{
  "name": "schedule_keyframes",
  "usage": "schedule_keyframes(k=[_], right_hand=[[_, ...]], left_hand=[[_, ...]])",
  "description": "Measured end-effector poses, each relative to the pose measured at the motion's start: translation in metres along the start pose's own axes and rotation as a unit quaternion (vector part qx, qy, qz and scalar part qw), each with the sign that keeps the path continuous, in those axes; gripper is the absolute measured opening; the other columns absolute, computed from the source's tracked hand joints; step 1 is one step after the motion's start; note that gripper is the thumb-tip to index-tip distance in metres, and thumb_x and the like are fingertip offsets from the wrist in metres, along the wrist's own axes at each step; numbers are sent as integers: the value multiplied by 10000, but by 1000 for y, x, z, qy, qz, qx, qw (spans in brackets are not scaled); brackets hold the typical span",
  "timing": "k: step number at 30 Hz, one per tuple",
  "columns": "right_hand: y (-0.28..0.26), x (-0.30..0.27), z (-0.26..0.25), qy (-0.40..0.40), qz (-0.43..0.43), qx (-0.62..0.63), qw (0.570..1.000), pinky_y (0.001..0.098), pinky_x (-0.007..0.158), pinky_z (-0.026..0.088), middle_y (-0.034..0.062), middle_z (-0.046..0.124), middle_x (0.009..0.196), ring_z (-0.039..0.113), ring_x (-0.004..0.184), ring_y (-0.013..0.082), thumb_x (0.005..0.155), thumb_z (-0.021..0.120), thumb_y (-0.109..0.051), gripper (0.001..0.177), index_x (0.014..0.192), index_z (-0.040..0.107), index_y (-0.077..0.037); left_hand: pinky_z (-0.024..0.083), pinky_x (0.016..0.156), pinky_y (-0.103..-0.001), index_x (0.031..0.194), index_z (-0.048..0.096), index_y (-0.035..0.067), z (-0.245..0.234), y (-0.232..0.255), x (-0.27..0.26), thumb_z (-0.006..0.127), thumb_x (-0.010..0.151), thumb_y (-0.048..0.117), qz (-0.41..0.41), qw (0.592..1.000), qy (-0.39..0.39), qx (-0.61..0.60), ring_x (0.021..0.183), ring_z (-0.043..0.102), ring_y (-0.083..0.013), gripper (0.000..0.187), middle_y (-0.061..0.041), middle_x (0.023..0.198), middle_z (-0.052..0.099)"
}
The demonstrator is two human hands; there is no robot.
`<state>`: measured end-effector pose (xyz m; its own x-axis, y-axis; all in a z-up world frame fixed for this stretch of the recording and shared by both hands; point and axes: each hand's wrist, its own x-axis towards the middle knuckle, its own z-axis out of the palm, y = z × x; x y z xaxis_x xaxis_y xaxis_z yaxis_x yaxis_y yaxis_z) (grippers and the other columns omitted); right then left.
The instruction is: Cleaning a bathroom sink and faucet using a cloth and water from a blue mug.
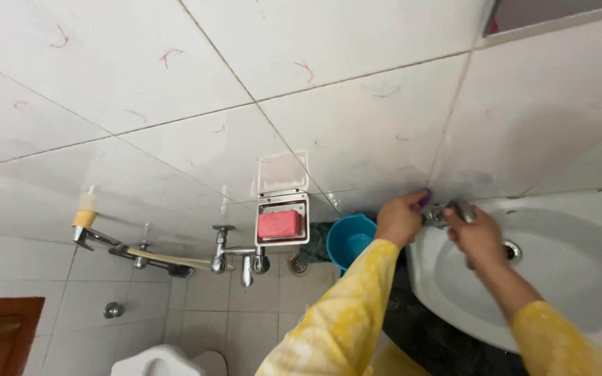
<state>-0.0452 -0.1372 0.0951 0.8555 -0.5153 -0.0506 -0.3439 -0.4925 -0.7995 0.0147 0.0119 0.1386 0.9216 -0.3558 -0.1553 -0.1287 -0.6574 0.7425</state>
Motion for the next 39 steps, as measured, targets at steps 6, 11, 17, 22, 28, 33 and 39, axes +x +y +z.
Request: schedule_keyframes(k=[6, 11, 17, 22, 28, 33, 39], right_hand=[[-1, -11, 37, -49, 215, 387, 895, 306, 568, 407, 6, 562, 777, 493, 639, 133, 957, 724, -372, 363, 1095, 575, -71], [14, -36, -16, 21, 155, 436, 886, 302, 778, 461, 9, 560, 1020, 537, 874, 130, 1000, 669, -414, 425, 1245, 516, -103], [10, -47, -114, -70, 16, 406, 911, 270, 893, 480, 35, 650, 1125, 605, 1023, 117, 1016, 591, -359, 403, 1271, 631, -50], [79, 2, -127, -157, 175, 416, 879, 283, 792, 460, 28, 656, 1004, 582, 882, 141, 992, 669, -250, 311, 1222, 683, -41], [106, 32, -110, -203, 251, 373, 870, 306, 691, 459, 15, 659, 963, 573, 804, 144, 1048, 585, -291, 277, 1198, 687, -82], [184, 85, -74, -176, 183, 228, 940, 343, 758, 493, 54, 688, 969, 619, 833, 192, 1070, 583, -313, 291, 1177, 692, -64], [172, 93, -64, -193, -32, -174, 965, 441, 833, 527, 127, 679, 1020, 653, 950, 309, 955, 687, -376, 327, 1031, 756, -66]], left_hand=[[482, 475, -334, 1425, 594, 188, -7, 37, -53, 542, 994, 136, -103, 940, 145, -292, 508, 569, -183, 438, -116, 839, 682], [403, 448, -255, 1492, 557, 103, 34, 48, -68, 504, 1047, 86, -71, 883, 142, -442, 529, 462, -73, 448, -8, 792, 597], [525, 708, -347, 1500, 556, 52, 119, 98, -77, 517, 1061, 52, 69, 937, 165, -298, 823, 607, -246, 440, -138, 1054, 683], [509, 948, -459, 1569, 397, -20, 144, 120, -71, 529, 965, 46, 67, 985, 73, -139, 1123, 639, -434, 621, -261, 1218, 664], [509, 951, -461, 1593, 240, -87, 147, 133, -77, 592, 936, 81, 77, 995, -11, -70, 1158, 619, -460, 765, -304, 1394, 534], [481, 1053, -493, 1472, 440, 24, 97, 163, -81, 638, 880, 68, 127, 968, 159, 146, 1198, 610, -425, 626, -238, 1456, 546], [448, 983, -525, 1415, 526, 16, 85, 81, -20, 670, 713, 21, -34, 951, 272, 146, 1145, 567, -453, 716, -247, 1248, 615]])
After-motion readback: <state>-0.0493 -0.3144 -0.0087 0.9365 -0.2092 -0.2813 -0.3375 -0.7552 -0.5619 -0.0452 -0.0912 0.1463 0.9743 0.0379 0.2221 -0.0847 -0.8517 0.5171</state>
